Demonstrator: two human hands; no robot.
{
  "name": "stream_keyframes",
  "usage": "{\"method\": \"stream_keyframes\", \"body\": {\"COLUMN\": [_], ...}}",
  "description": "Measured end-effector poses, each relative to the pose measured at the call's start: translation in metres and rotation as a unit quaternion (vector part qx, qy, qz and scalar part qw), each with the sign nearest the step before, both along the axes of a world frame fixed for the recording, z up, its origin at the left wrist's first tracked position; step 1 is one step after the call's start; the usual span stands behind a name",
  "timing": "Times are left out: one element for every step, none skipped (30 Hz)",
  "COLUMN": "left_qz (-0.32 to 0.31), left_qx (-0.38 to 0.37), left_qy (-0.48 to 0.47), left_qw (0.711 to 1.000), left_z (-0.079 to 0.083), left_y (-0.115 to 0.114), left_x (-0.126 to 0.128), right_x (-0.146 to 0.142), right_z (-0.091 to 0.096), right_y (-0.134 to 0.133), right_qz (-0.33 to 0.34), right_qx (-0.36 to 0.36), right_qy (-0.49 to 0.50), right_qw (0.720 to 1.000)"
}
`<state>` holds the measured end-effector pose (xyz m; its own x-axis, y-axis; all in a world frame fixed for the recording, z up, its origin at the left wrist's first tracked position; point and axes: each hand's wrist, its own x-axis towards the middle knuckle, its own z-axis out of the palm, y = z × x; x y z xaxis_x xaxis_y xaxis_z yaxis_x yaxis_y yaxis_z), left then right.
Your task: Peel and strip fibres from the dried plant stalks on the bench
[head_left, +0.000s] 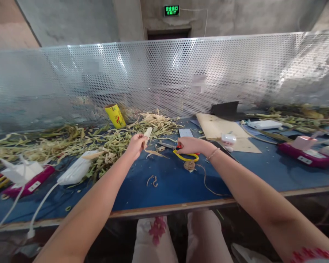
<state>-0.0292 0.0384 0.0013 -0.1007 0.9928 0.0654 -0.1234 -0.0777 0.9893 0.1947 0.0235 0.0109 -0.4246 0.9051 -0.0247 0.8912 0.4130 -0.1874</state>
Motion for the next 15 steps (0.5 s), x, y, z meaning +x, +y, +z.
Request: {"method": "stream_keyframes", "body": {"left_qz": [0.005,0.011,0.015,0.019,0.02,0.024,0.023,0.021,0.02,0.019,0.021,0.024,0.029,0.035,0.039], "left_qx": [0.004,0.008,0.01,0.017,0.021,0.025,0.027,0.029,0.031,0.033,0.035,0.037,0.04,0.043,0.048], "left_qy": [-0.002,-0.005,-0.006,-0.01,-0.013,-0.016,-0.015,-0.013,-0.011,-0.009,-0.008,-0.008,-0.006,-0.004,0.0], "left_qw": [1.0,1.0,1.0,1.0,0.999,0.999,0.999,0.999,0.999,0.999,0.999,0.999,0.999,0.998,0.998], "left_z": [-0.001,-0.003,-0.004,-0.006,-0.007,-0.008,-0.009,-0.009,-0.009,-0.009,-0.009,-0.008,-0.008,-0.008,-0.008], "left_y": [0.002,0.004,0.006,0.008,0.011,0.013,0.014,0.016,0.017,0.018,0.018,0.019,0.019,0.02,0.02], "left_x": [-0.001,-0.001,-0.002,-0.002,-0.003,-0.003,-0.003,-0.003,-0.003,-0.002,-0.001,-0.001,0.0,0.001,0.002], "right_x": [0.0,0.002,0.005,0.009,0.014,0.018,0.022,0.025,0.026,0.026,0.025,0.022,0.02,0.017,0.015], "right_z": [0.002,0.006,0.013,0.021,0.029,0.036,0.04,0.041,0.039,0.033,0.023,0.012,0.001,-0.01,-0.02], "right_y": [0.002,0.002,0.001,-0.003,-0.008,-0.016,-0.027,-0.039,-0.051,-0.064,-0.076,-0.086,-0.093,-0.099,-0.102], "right_qz": [-0.003,-0.007,-0.011,-0.011,0.006,0.028,0.042,0.058,0.071,0.078,0.071,0.068,0.064,0.051,0.039], "right_qx": [0.006,0.008,0.004,0.0,-0.014,-0.041,-0.064,-0.076,-0.071,-0.054,-0.024,0.006,0.042,0.077,0.1], "right_qy": [0.021,0.039,0.054,0.061,0.052,0.035,0.013,-0.006,-0.02,-0.027,-0.033,-0.031,-0.019,-0.011,-0.009], "right_qw": [1.0,0.999,0.998,0.998,0.999,0.998,0.997,0.995,0.995,0.995,0.997,0.997,0.997,0.996,0.994]}}
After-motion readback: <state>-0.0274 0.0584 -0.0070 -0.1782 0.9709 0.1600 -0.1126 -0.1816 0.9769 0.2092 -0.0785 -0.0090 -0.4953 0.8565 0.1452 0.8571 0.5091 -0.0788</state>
